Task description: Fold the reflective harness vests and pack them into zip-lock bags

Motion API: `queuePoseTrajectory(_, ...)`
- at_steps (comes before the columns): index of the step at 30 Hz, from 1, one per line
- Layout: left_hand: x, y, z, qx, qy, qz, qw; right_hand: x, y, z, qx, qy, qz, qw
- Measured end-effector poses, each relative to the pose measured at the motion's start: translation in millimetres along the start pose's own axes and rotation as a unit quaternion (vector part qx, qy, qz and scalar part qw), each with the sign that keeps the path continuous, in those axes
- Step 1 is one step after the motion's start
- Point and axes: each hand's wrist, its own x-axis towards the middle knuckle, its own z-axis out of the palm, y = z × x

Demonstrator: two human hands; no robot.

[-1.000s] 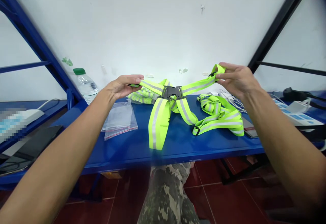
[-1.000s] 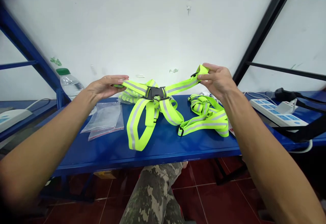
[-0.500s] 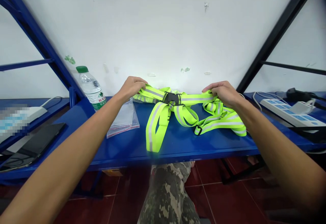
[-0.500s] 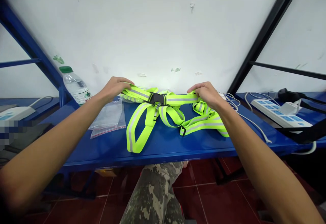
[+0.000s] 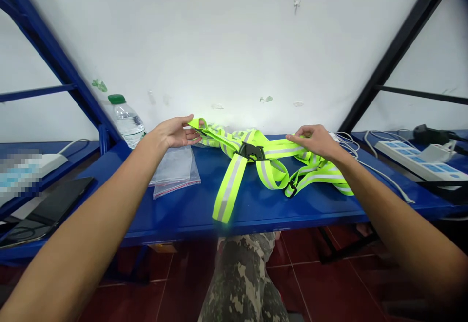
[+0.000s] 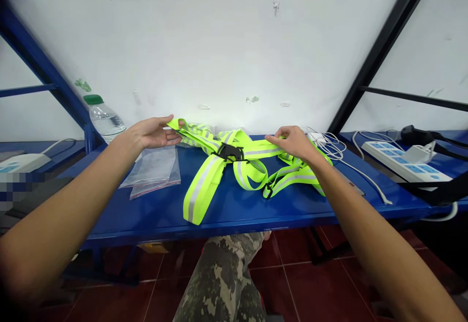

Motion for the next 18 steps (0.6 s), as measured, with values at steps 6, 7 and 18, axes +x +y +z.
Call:
queuePoseTrajectory(6,3.1,-5.3,-3.5,-0.146,-0.023,0.090,0.985,8.4,21.6,7.5,0.268,0.040,0.072,0.960)
queuePoseTrajectory(7,2.8,-6.2,-2.8,-0.143,-0.024,0.093,0.985,9.1,23.4,8.8,0.315,0.040,0.091,0.944)
queuePoseTrajectory(18,-39.4,3.4,21.7,0.589,-0.158,0.154,0.778,11.1,9.7,-13.2,0.057,-0.125,-0.042,0.990)
